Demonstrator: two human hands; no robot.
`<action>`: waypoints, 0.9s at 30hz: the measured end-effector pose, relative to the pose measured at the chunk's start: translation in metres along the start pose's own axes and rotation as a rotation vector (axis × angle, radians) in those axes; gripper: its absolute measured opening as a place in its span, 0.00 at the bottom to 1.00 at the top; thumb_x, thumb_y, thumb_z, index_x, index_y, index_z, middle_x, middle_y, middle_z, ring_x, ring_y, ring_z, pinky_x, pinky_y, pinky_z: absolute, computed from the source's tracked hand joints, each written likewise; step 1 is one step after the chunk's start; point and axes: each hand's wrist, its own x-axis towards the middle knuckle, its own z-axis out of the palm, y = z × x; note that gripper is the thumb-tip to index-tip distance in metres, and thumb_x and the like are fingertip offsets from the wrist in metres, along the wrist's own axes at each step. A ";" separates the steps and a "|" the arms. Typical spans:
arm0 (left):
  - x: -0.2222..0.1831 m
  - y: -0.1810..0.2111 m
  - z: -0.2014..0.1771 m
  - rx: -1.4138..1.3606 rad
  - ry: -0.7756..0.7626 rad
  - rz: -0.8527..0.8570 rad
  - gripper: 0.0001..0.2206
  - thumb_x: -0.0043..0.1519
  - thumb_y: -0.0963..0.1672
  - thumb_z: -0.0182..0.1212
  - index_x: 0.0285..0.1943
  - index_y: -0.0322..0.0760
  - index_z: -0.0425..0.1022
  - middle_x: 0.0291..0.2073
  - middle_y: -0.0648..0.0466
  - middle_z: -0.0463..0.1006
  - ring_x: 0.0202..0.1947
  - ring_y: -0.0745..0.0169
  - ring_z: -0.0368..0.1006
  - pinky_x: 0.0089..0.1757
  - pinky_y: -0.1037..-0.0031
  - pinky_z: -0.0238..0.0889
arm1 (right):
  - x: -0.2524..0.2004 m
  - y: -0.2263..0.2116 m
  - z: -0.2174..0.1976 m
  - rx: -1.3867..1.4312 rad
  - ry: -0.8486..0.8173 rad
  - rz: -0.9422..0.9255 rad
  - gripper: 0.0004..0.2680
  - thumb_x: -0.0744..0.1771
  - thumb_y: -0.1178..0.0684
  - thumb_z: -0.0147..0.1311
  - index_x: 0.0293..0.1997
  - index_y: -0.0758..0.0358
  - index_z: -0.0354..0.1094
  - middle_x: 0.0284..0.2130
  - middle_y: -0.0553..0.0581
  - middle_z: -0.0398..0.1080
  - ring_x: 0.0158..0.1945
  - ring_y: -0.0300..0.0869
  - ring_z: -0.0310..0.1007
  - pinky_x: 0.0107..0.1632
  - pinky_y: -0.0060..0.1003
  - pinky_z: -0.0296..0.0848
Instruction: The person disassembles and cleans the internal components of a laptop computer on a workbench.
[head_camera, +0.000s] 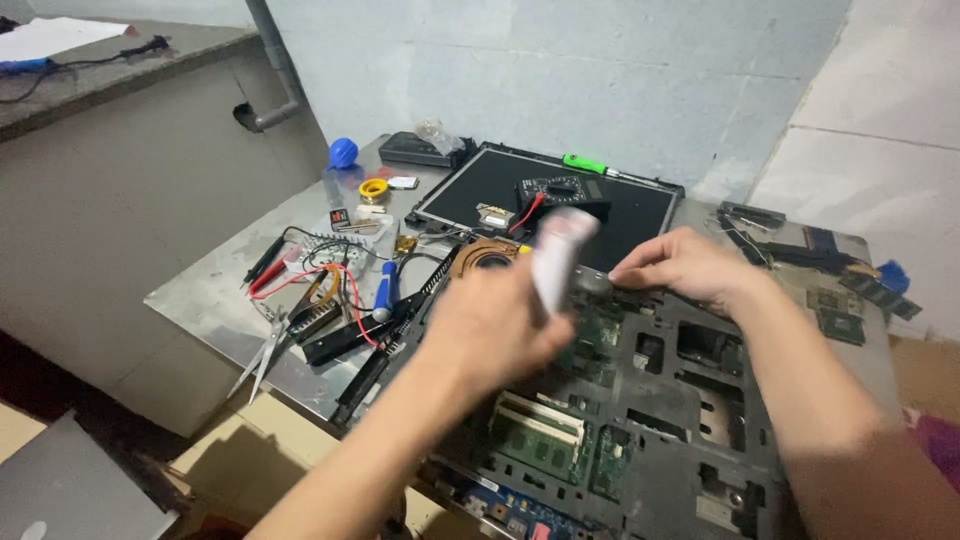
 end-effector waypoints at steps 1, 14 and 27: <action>0.004 -0.010 -0.001 0.042 0.056 -0.029 0.25 0.53 0.54 0.67 0.51 0.36 0.71 0.30 0.43 0.82 0.31 0.40 0.80 0.36 0.54 0.74 | -0.002 -0.002 0.001 0.030 -0.003 -0.007 0.09 0.61 0.54 0.67 0.40 0.65 0.83 0.35 0.56 0.83 0.39 0.39 0.78 0.48 0.36 0.74; 0.003 -0.004 0.003 -0.077 0.113 0.023 0.23 0.52 0.53 0.68 0.48 0.35 0.73 0.30 0.41 0.80 0.31 0.40 0.80 0.38 0.54 0.75 | -0.008 -0.009 0.001 0.058 0.015 0.048 0.09 0.60 0.56 0.66 0.41 0.65 0.82 0.35 0.54 0.83 0.39 0.37 0.78 0.47 0.33 0.75; -0.041 0.025 -0.031 -0.061 -0.146 0.147 0.27 0.54 0.53 0.66 0.56 0.33 0.70 0.24 0.43 0.81 0.27 0.41 0.80 0.36 0.56 0.74 | -0.010 -0.009 -0.001 0.034 0.010 0.040 0.09 0.60 0.56 0.66 0.40 0.63 0.83 0.34 0.53 0.82 0.39 0.38 0.77 0.49 0.34 0.73</action>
